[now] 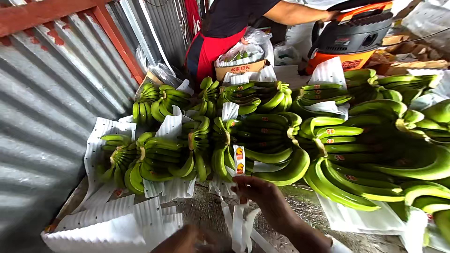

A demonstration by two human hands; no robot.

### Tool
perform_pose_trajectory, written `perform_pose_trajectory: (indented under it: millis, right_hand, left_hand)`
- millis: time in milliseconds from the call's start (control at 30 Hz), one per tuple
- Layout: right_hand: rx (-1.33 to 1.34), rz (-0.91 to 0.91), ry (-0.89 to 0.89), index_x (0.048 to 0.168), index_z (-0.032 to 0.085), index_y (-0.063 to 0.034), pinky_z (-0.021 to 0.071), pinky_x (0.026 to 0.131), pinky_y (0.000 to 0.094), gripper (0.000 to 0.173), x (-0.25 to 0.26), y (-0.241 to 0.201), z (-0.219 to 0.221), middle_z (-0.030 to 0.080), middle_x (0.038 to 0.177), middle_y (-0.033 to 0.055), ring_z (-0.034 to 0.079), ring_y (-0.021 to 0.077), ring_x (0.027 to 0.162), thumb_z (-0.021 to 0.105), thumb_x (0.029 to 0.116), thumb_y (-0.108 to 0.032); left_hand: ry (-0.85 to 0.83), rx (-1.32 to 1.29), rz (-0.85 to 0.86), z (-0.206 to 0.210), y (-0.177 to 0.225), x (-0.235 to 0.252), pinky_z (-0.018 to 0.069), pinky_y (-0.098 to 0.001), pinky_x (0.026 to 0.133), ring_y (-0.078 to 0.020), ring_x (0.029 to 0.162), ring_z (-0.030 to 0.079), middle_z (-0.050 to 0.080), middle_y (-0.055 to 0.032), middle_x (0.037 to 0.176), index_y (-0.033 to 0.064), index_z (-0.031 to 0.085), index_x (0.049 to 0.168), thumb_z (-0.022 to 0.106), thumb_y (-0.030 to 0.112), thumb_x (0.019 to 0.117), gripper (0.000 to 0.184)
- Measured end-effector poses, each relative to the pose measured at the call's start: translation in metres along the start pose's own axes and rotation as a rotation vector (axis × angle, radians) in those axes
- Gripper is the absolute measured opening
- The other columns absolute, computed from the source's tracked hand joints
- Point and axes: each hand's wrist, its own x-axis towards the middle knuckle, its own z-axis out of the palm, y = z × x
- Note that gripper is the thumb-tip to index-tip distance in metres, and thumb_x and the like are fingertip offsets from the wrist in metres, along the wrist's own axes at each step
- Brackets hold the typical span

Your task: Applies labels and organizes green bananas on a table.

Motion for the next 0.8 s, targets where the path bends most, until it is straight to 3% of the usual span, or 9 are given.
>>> perform_pose_trajectory:
  millis: [67,167,267,367,500,633,667,733,800]
  right_hand:
    - [0.084,0.074,-0.001,0.122,0.067,0.0017,0.061,0.083,0.0292,0.029,0.016,-0.002,0.006,0.073,0.11,0.0086,0.072,0.0146,0.095,0.061,0.0936,0.006]
    - [0.163,0.127,-0.036,0.129,0.064,0.0008,0.059,0.081,0.0271,0.037,0.031,-0.003,0.02,0.071,0.107,0.0062,0.069,0.0111,0.091,0.06,0.0929,0.007]
    - [0.301,0.22,-0.036,0.132,0.06,0.0016,0.0584,0.078,0.0265,0.035,0.041,-0.006,0.036,0.07,0.11,0.0064,0.069,0.0106,0.088,0.05,0.098,0.004]
    - [0.399,0.284,-0.017,0.132,0.058,0.0039,0.0575,0.082,0.0266,0.032,0.047,-0.011,0.049,0.07,0.11,0.0078,0.069,0.0112,0.09,0.043,0.1043,-0.003]
    - [0.462,0.259,-0.016,0.131,0.058,0.0044,0.0556,0.088,0.0255,0.034,0.053,-0.011,0.067,0.069,0.109,0.0073,0.068,0.0107,0.093,0.036,0.1087,-0.009]
    - [0.605,0.359,0.006,0.117,0.062,0.0018,0.0585,0.08,0.0289,0.037,0.057,-0.013,0.081,0.07,0.092,0.0089,0.07,0.0147,0.083,0.031,0.1115,-0.018]
    - [0.629,0.385,0.023,0.115,0.061,0.0015,0.0593,0.079,0.0297,0.039,0.059,-0.011,0.084,0.071,0.09,0.0091,0.07,0.0154,0.081,0.029,0.1124,-0.021]
    - [0.614,0.383,0.1,0.118,0.06,0.0004,0.0597,0.075,0.0309,0.041,0.065,0.001,0.083,0.071,0.089,0.008,0.07,0.0153,0.078,0.029,0.113,-0.026]
    - [0.551,0.32,0.252,0.124,0.059,0.0004,0.0602,0.074,0.0313,0.032,0.073,0.015,0.077,0.071,0.095,0.0075,0.07,0.0153,0.081,0.037,0.1113,-0.019]
  left_hand:
    - [0.355,0.192,0.157,-0.015,0.018,0.042,0.0539,-0.0409,0.103,-0.0204,0.115,0.068,0.074,-0.0104,0.117,0.0045,0.078,0.11,0.071,0.013,0.0928,0.02]
    - [0.698,0.498,0.459,-0.024,0.03,0.089,0.0519,-0.0421,0.102,-0.0192,0.113,0.068,0.074,-0.0039,0.113,0.0137,0.08,0.103,0.074,0.014,0.0872,0.017]
    - [0.835,0.74,0.493,-0.025,0.023,0.103,0.0475,-0.0527,0.105,-0.018,0.104,0.07,0.075,-0.0004,0.104,0.0182,0.08,0.105,0.078,0.023,0.0837,0.022]
    - [0.947,0.833,0.502,-0.03,0.012,0.104,0.0366,-0.0597,0.112,-0.0175,0.108,0.068,0.073,0.0014,0.102,0.0219,0.079,0.098,0.075,0.026,0.0871,0.013]
    - [1.017,0.885,0.556,-0.036,0.005,0.097,0.0248,-0.0606,0.119,-0.0167,0.111,0.068,0.074,0.0019,0.095,0.02,0.074,0.084,0.068,0.016,0.0898,0.009]
    - [1.062,0.905,0.647,-0.039,-0.009,0.091,0.0208,-0.0558,0.124,-0.0141,0.118,0.065,0.073,0.0014,0.104,0.0183,0.067,0.089,0.057,0.011,0.0971,0.015]
    - [1.054,0.884,0.673,-0.04,-0.014,0.09,0.0226,-0.0533,0.124,-0.0144,0.12,0.064,0.073,0.0007,0.106,0.0177,0.066,0.09,0.057,0.011,0.0986,0.014]
    - [1.01,0.721,0.657,-0.044,-0.021,0.087,0.038,-0.0403,0.119,-0.0153,0.118,0.066,0.073,-0.0028,0.107,0.0147,0.066,0.089,0.06,0.012,0.0983,0.011]
    - [0.933,0.389,0.414,-0.065,-0.023,0.08,0.0562,-0.0313,0.097,-0.018,0.106,0.07,0.073,-0.0127,0.105,0.0002,0.072,0.09,0.067,0.006,0.0926,0.008]
